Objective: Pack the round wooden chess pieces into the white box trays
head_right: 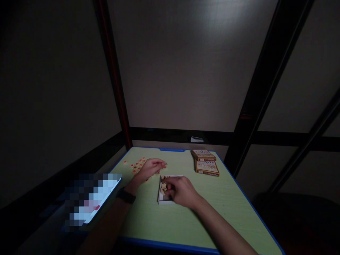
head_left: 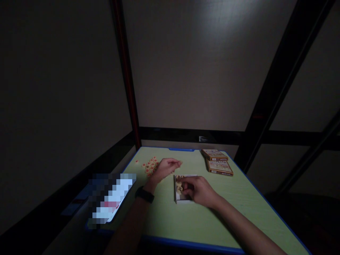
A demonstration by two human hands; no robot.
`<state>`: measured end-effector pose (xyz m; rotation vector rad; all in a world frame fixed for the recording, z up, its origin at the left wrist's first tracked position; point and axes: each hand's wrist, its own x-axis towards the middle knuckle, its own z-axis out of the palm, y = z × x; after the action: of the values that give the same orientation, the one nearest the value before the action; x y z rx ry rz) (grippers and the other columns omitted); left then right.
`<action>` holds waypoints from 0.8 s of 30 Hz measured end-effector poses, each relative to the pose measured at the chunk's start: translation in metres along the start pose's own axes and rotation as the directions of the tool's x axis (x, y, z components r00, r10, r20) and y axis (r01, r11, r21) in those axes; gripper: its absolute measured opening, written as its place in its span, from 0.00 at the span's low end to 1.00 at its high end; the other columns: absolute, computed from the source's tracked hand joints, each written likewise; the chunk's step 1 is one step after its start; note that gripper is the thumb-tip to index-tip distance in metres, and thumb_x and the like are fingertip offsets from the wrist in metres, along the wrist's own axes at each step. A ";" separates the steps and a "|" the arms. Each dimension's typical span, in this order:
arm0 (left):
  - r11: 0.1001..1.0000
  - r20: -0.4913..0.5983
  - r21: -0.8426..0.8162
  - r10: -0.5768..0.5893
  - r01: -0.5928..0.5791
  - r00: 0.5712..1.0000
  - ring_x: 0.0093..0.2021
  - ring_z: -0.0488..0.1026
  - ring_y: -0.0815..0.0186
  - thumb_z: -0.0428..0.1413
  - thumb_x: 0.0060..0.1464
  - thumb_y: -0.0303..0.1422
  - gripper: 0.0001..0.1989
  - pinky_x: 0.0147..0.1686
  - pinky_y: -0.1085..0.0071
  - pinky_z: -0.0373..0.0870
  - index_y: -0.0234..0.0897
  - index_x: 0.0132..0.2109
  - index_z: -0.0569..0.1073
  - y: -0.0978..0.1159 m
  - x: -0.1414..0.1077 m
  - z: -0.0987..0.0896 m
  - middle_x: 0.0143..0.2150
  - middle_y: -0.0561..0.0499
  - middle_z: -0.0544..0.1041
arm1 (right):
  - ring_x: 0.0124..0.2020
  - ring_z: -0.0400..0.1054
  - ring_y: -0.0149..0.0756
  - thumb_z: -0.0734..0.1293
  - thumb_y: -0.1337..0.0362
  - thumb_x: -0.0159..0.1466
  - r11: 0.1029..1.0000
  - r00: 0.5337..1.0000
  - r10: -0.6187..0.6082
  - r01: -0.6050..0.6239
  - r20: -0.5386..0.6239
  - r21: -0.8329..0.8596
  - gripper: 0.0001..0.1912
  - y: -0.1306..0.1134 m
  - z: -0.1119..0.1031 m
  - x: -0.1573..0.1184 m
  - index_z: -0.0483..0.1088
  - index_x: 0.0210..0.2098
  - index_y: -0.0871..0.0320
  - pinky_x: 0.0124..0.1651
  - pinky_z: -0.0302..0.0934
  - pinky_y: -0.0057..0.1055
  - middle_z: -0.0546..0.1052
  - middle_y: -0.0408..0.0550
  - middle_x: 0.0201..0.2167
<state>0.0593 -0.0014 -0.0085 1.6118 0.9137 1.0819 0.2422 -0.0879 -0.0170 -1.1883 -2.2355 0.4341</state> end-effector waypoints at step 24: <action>0.310 0.143 0.948 -0.193 -0.078 0.971 0.52 0.73 0.55 0.61 0.43 0.26 0.21 0.51 0.66 0.67 0.37 0.48 0.79 0.014 -0.038 -0.081 0.48 0.43 0.79 | 0.37 0.77 0.41 0.58 0.68 0.66 0.937 0.918 -0.142 0.003 -0.371 -0.349 0.16 0.037 0.008 0.005 0.74 0.48 0.59 0.40 0.70 0.34 0.82 0.53 0.41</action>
<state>-0.0286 -0.0153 0.0086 2.5706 1.6026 0.1278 0.2590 -0.0631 -0.0415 -1.2265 -2.0364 -0.2252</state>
